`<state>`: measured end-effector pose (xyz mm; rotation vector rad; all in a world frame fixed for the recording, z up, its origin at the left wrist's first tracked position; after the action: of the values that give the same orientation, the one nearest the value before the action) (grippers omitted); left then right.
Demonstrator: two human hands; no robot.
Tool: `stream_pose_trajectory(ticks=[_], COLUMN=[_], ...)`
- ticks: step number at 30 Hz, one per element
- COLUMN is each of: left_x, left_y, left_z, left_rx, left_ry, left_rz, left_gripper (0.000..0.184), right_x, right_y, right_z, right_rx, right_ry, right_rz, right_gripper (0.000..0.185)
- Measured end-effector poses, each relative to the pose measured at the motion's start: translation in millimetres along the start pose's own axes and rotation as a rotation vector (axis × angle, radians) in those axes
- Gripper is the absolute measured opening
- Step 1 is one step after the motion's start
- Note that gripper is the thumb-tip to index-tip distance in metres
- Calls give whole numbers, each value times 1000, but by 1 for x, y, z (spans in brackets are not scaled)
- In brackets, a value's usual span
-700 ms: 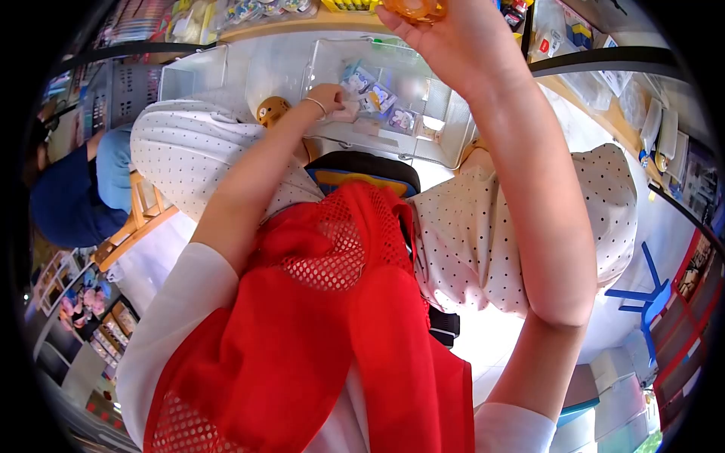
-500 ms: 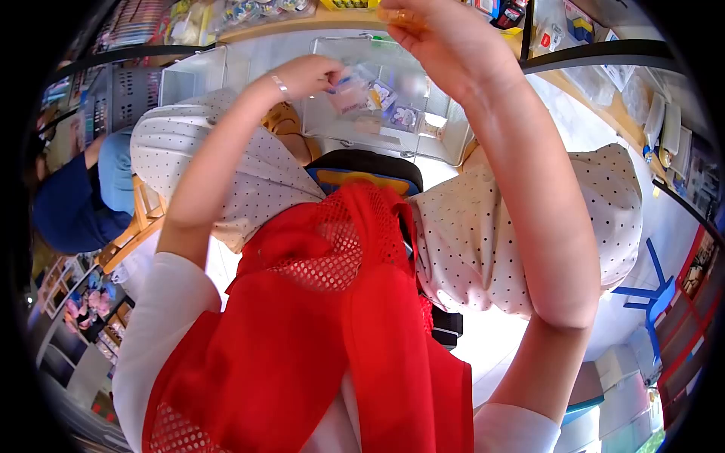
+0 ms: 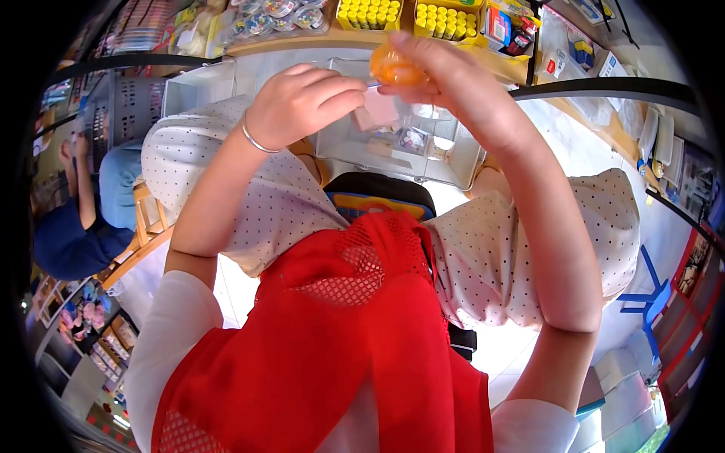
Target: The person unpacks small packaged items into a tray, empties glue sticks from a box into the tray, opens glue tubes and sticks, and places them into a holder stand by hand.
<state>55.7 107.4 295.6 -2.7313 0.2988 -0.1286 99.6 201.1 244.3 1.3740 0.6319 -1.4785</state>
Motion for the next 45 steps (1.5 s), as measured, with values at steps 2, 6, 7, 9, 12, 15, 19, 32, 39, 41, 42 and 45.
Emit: stream_pose_trajectory(ticks=[2, 6, 7, 9, 12, 15, 19, 32, 39, 41, 42, 45], left_x=[-7, -16, -16, -15, -13, -18, -24, -26, -38, -54, -65, -81], left_y=[1, 4, 6, 6, 6, 8, 7, 11, 12, 15, 17, 7], left_z=[-7, -20, -20, -21, -28, -30, -29, -18, -14, -15, -15, -31], left_rx=[29, 138, 142, 159, 224, 295, 283, 235, 221, 285, 319, 301], left_ry=[11, -4, -4, -10, 20, 37, 145, 158, 290, 323, 338, 457], left_rz=[-52, -81, -84, -74, -58, -89, -180, -238, -327, -391, -424, -503], left_gripper=[11, 11, 12, 13, 14, 13, 9, 14, 14, 11, 9, 12], right_x=[0, 7, 8, 11, 13, 7, 4, 15, -11, -36, -29, -32], right_y=[3, -2, -3, -3, -4, -5, -3, 7, 9, 12, 10, -3], right_z=[5, 14, 13, 15, 14, 15, 3, 2, -3, -20, -41, -30], right_rx=[-51, -50, -23, 7, 46, 76, 182, 188, 234, 359, 431, 496], right_ry=[230, 181, 203, 136, 78, 94, 327, 343, 471, 423, 408, -24], right_rz=[-7, -152, -127, -145, -176, -261, -354, -227, -430, -605, -464, -295], right_gripper=[52, 41, 38, 38, 38, 37, 35, 27, 18, 20, 23, 28])
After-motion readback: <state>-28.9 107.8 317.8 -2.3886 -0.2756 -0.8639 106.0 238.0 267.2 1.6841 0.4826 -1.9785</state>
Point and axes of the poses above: each hand's wrist, its own y-axis away from the middle knuckle, its own z-axis out of the palm, x = y × z, the point moved 10 cm from there along -y, towards the middle knuckle, and after that the axes turned 12 degrees about -z, right-handed, at the moved point
